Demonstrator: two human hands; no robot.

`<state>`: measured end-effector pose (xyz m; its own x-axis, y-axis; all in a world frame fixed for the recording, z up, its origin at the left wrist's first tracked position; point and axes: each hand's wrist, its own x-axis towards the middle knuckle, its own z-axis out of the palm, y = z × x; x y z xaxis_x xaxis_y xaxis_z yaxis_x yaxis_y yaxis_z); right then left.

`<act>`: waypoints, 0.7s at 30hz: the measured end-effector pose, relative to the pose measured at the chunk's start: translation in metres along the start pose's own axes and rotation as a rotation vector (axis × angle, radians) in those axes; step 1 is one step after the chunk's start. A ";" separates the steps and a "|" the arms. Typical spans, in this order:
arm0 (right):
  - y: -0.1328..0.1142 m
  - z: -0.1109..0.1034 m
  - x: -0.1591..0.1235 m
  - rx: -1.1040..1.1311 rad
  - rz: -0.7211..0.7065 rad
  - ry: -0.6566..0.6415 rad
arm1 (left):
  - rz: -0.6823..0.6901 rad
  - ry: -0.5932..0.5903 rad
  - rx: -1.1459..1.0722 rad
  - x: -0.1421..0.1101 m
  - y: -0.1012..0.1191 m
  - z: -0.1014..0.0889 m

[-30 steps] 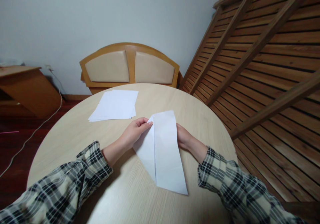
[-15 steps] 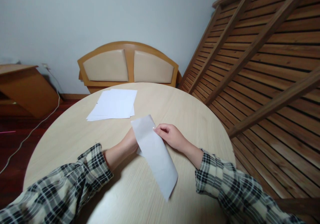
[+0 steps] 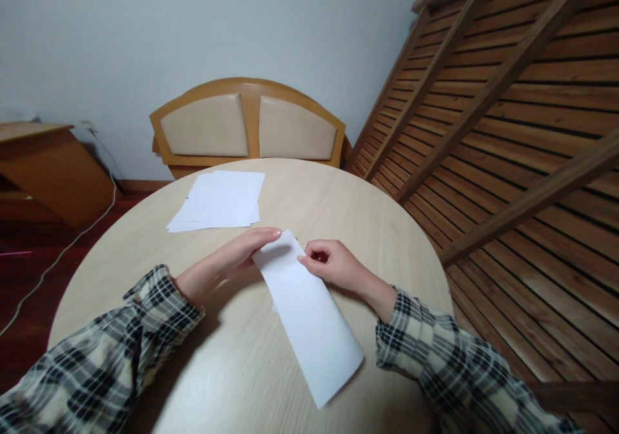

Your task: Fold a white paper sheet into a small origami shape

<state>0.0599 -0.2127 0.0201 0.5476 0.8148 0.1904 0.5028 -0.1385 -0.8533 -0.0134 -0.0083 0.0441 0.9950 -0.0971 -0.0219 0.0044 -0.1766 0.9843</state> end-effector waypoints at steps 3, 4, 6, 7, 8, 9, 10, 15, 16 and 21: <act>0.000 -0.002 -0.001 0.012 -0.002 -0.096 | -0.032 -0.053 0.128 -0.003 0.004 -0.005; -0.001 -0.002 -0.001 0.006 0.003 -0.118 | -0.023 -0.061 0.188 -0.004 0.005 -0.006; -0.002 -0.002 -0.002 -0.012 0.017 -0.151 | 0.024 -0.078 0.323 -0.006 0.005 -0.005; -0.002 -0.002 -0.002 -0.022 0.023 -0.164 | 0.053 -0.085 0.389 -0.007 0.005 -0.004; -0.003 -0.002 -0.002 -0.028 0.028 -0.176 | 0.083 -0.087 0.446 -0.007 0.005 -0.003; -0.003 -0.002 -0.003 -0.030 0.032 -0.188 | 0.112 -0.088 0.493 -0.008 0.004 -0.002; -0.004 -0.001 -0.003 -0.030 0.034 -0.199 | 0.136 -0.089 0.526 -0.008 0.004 -0.001; -0.006 0.001 -0.003 0.000 0.032 -0.224 | 0.193 -0.100 0.543 -0.010 0.003 0.005; -0.007 0.001 -0.003 0.000 0.027 -0.223 | 0.189 -0.091 0.529 -0.010 0.003 0.007; -0.012 0.000 -0.002 -0.074 -0.020 -0.217 | 0.132 -0.109 0.464 -0.011 0.002 0.008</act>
<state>0.0523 -0.2128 0.0295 0.3841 0.9187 0.0917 0.5640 -0.1549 -0.8111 -0.0246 -0.0150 0.0450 0.9679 -0.2453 0.0557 -0.1907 -0.5712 0.7983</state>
